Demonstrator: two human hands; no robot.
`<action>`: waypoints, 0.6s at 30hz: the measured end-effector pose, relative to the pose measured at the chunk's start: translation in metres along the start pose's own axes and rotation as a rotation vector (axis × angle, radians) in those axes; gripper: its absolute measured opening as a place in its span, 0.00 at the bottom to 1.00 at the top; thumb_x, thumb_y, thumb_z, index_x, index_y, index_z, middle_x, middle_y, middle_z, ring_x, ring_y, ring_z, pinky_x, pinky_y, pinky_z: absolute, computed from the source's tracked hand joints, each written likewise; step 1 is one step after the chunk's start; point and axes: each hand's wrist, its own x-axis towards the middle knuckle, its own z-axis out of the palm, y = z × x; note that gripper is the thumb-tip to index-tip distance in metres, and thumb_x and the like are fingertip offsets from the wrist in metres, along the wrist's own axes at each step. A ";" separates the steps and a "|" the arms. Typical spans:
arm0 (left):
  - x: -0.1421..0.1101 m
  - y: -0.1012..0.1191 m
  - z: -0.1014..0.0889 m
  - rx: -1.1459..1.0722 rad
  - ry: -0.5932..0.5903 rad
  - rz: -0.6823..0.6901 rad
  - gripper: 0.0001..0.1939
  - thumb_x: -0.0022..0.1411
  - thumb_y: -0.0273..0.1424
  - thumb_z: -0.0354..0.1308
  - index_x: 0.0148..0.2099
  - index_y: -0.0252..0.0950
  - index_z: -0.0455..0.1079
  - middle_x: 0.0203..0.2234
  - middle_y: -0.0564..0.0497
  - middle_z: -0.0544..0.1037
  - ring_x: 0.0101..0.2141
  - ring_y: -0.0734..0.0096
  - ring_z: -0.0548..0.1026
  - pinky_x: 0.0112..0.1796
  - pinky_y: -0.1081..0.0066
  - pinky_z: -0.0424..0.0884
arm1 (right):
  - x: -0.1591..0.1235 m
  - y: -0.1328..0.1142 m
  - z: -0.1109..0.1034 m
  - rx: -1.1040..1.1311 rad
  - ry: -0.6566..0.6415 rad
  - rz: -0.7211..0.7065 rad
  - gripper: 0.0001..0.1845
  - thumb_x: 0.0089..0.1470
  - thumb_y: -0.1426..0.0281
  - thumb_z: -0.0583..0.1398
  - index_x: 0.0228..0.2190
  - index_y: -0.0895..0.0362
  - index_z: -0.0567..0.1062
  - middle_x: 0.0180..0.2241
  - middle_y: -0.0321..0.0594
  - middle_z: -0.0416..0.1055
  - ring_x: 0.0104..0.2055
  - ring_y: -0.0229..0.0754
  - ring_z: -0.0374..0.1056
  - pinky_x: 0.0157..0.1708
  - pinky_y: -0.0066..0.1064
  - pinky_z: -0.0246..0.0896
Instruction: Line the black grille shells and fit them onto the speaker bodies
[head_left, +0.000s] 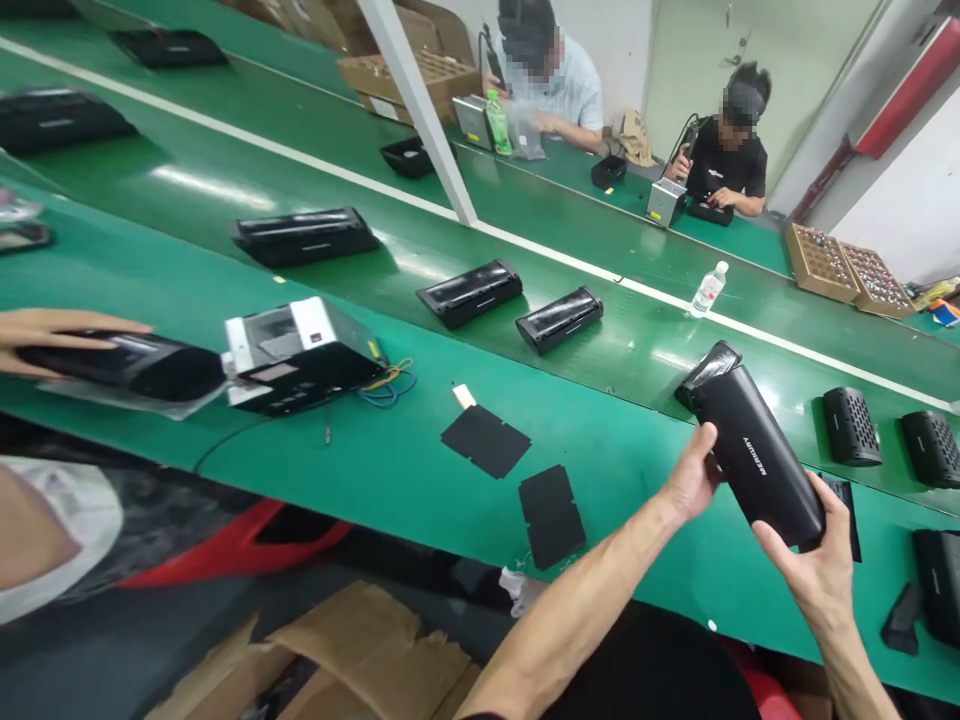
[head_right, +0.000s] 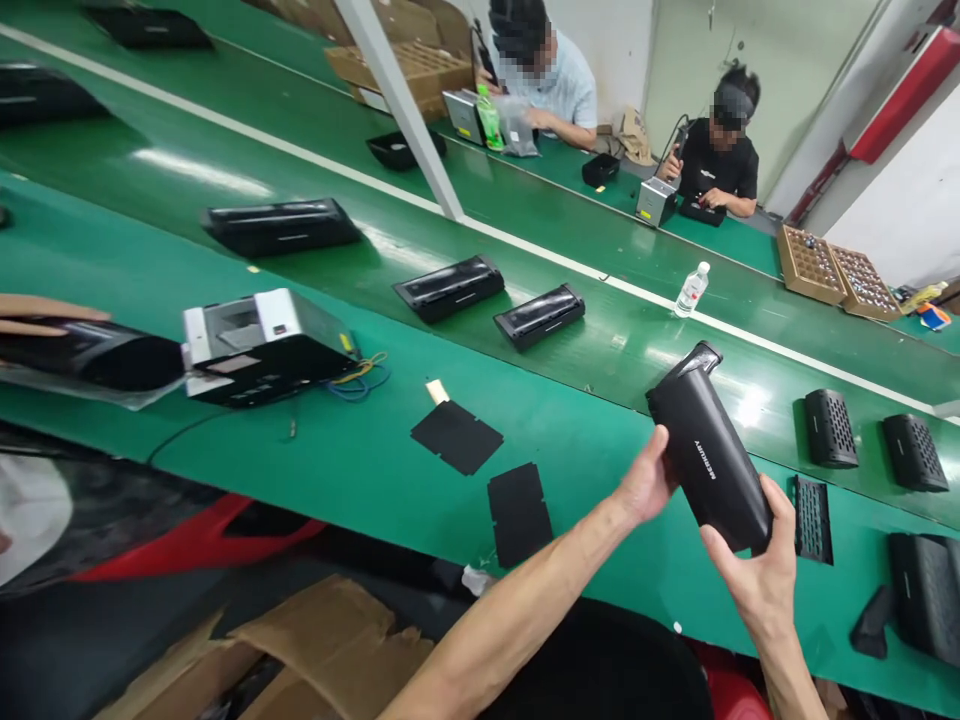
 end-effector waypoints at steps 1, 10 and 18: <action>0.002 0.019 -0.004 0.083 -0.040 0.046 0.46 0.50 0.58 0.75 0.66 0.43 0.71 0.55 0.42 0.82 0.60 0.44 0.76 0.59 0.48 0.71 | 0.001 0.000 -0.009 0.001 -0.034 0.035 0.47 0.47 0.46 0.72 0.62 0.53 0.69 0.58 0.50 0.69 0.59 0.64 0.69 0.57 0.54 0.66; 0.018 0.097 -0.014 0.649 -0.322 0.218 0.44 0.48 0.40 0.78 0.67 0.41 0.74 0.63 0.44 0.77 0.67 0.33 0.67 0.68 0.45 0.59 | 0.002 0.001 -0.031 0.062 -0.198 0.118 0.42 0.50 0.46 0.70 0.60 0.51 0.70 0.60 0.48 0.70 0.59 0.62 0.69 0.54 0.48 0.69; 0.013 0.030 -0.004 0.356 0.042 0.170 0.54 0.47 0.52 0.78 0.73 0.47 0.64 0.64 0.43 0.75 0.59 0.43 0.75 0.58 0.51 0.73 | 0.005 -0.005 -0.012 0.037 -0.069 0.100 0.43 0.52 0.47 0.70 0.62 0.52 0.69 0.58 0.50 0.68 0.59 0.64 0.68 0.58 0.55 0.67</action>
